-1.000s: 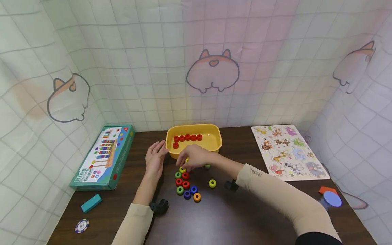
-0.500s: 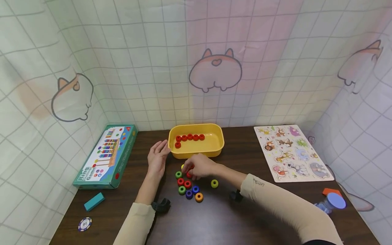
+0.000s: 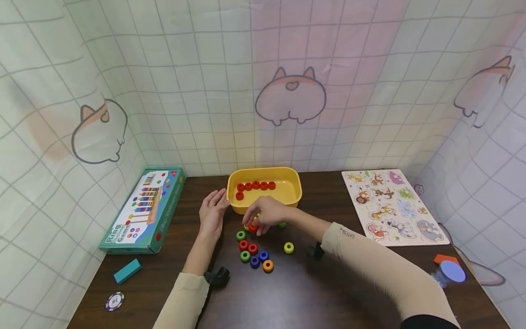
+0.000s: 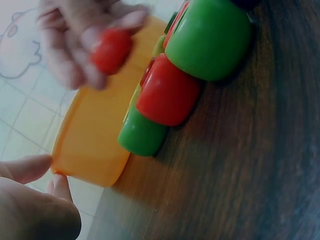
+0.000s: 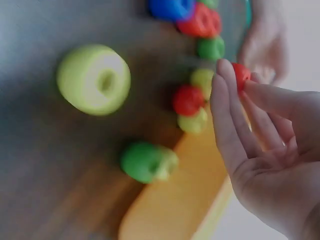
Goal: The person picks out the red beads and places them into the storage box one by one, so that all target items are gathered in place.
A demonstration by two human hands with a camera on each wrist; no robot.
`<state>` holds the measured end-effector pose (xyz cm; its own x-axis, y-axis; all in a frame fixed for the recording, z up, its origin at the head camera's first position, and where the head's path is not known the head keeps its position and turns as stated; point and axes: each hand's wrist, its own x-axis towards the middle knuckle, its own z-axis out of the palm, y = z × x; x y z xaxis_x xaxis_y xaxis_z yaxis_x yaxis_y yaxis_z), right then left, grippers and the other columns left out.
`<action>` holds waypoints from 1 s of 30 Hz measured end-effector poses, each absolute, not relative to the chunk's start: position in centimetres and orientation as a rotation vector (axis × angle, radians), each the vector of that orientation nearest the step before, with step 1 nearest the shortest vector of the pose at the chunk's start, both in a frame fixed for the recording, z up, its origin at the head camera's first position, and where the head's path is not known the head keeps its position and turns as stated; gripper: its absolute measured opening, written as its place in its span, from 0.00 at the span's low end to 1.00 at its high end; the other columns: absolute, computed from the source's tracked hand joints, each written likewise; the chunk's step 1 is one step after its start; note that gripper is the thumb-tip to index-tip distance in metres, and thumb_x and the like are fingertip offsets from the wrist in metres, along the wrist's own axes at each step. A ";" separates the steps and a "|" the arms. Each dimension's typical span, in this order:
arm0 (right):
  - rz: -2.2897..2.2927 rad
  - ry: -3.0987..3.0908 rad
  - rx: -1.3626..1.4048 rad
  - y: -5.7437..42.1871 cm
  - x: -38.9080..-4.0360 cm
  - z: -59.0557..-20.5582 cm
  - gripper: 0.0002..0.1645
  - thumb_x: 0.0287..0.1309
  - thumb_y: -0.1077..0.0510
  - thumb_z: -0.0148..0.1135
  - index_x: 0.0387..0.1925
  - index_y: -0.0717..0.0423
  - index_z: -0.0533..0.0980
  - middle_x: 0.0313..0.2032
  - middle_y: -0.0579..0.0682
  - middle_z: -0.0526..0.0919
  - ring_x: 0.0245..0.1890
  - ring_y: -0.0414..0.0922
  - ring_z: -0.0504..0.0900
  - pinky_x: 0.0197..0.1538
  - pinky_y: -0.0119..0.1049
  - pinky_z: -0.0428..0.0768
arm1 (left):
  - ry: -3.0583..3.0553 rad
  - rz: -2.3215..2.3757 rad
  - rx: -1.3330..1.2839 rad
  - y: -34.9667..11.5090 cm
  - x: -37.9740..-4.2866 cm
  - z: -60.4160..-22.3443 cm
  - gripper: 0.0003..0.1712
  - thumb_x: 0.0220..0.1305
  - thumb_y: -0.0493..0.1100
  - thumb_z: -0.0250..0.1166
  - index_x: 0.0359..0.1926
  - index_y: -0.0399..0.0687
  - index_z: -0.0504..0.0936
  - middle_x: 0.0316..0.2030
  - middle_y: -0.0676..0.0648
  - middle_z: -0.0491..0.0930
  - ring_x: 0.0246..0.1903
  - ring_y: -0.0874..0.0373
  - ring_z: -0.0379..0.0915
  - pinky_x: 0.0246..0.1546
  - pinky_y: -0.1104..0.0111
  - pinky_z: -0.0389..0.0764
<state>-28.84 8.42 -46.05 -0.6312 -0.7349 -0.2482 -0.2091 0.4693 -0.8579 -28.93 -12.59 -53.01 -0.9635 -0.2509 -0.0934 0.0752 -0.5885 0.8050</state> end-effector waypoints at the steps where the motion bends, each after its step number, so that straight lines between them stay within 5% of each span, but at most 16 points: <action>1: -1.129 2.107 -0.772 8.3 -29.3 -45.6 0.13 0.62 0.69 0.59 0.47 0.61 0.82 0.44 0.58 0.86 0.31 0.61 0.86 0.37 0.53 0.86 | -1.322 -2.627 0.296 -12.6 -28.9 -53.1 0.35 0.57 0.19 0.60 0.63 0.40 0.62 0.63 0.34 0.70 0.63 0.49 0.70 0.56 0.66 0.78; 15: -1.301 2.195 -0.452 6.5 -37.2 -45.2 0.16 0.64 0.70 0.54 0.51 0.65 0.79 0.44 0.59 0.85 0.39 0.63 0.85 0.47 0.58 0.82 | -1.328 -2.638 0.288 -12.6 -28.5 -53.3 0.37 0.57 0.19 0.60 0.65 0.40 0.60 0.65 0.33 0.68 0.63 0.50 0.70 0.57 0.66 0.77; 30: -1.156 2.371 -0.434 4.7 -38.7 -47.1 0.19 0.61 0.72 0.51 0.51 0.61 0.80 0.49 0.61 0.82 0.39 0.60 0.86 0.44 0.51 0.85 | -1.333 -2.625 0.259 -12.7 -28.9 -53.1 0.35 0.57 0.19 0.60 0.64 0.41 0.61 0.64 0.34 0.68 0.62 0.51 0.70 0.57 0.66 0.77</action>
